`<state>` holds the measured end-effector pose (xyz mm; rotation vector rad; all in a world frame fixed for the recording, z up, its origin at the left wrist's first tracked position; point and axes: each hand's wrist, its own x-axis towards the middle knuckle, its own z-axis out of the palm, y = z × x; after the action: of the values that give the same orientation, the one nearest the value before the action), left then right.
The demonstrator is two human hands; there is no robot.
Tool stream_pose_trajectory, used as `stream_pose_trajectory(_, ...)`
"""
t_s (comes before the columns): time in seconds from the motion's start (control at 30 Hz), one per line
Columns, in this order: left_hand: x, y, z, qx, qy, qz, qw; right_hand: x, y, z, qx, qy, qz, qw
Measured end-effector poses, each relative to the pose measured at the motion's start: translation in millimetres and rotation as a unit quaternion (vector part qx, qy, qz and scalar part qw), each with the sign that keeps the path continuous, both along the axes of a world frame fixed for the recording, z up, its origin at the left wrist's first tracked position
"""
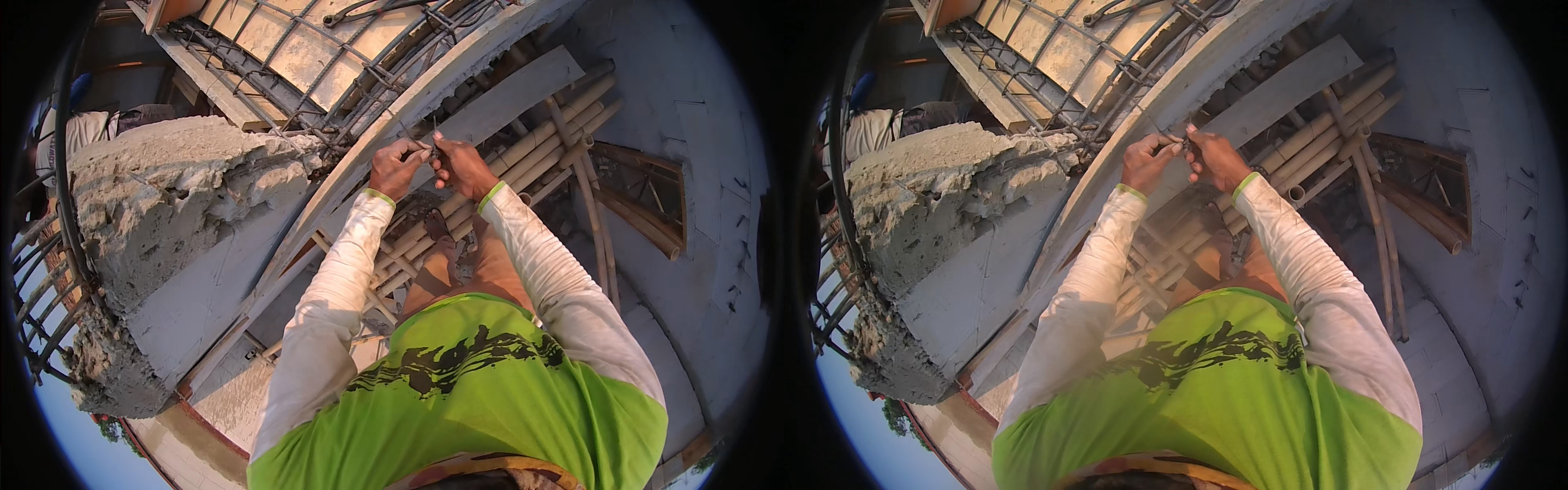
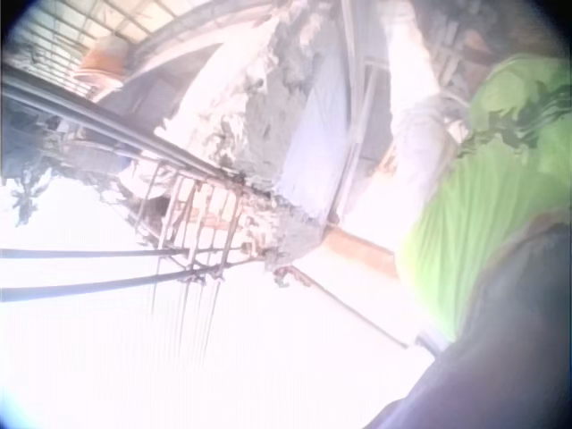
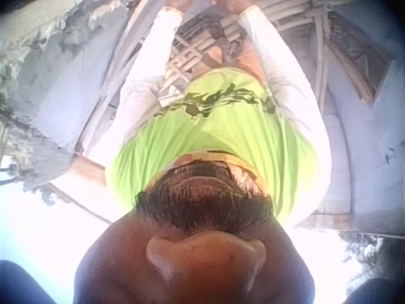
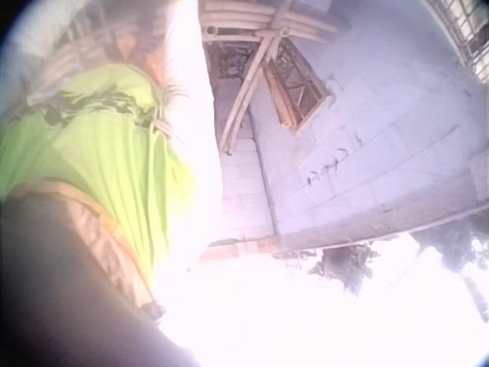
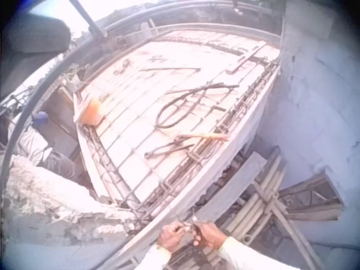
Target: The person secures a wooden board to a concrete and rebar structure by twisting wire around it using a hatchet.
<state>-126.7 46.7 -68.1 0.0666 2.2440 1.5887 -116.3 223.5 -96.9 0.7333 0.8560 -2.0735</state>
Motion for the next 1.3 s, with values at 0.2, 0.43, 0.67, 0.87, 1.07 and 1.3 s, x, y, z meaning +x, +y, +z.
stream_pose_trajectory(0.2, 10, 27, 0, 0.048, -0.089, 0.100, 0.990, 25, 18, 3, 0.405, 0.559, -0.020, 0.723)
stream_pose_trajectory(0.43, -9, 20, -2, 0.022, -0.020, 0.007, 1.000, 7, 29, -24, 0.410, 0.621, -0.029, 0.668)
stream_pose_trajectory(0.67, -42, 8, -14, -0.023, 0.059, -0.146, 0.987, 2, 15, -39, -0.031, 0.222, -0.038, 0.974)
stream_pose_trajectory(0.87, -34, 14, -31, -0.017, 0.056, -0.067, 0.996, 9, 1, -67, -0.127, 0.133, -0.128, 0.974)
stream_pose_trajectory(1.07, -18, 29, -24, -0.168, 0.076, 0.030, 0.982, 30, -21, -70, 0.347, 0.528, -0.220, 0.743)
stream_pose_trajectory(1.3, -5, 34, -16, -0.234, 0.209, -0.012, 0.949, 20, -49, -72, -0.080, 0.180, -0.315, 0.928)
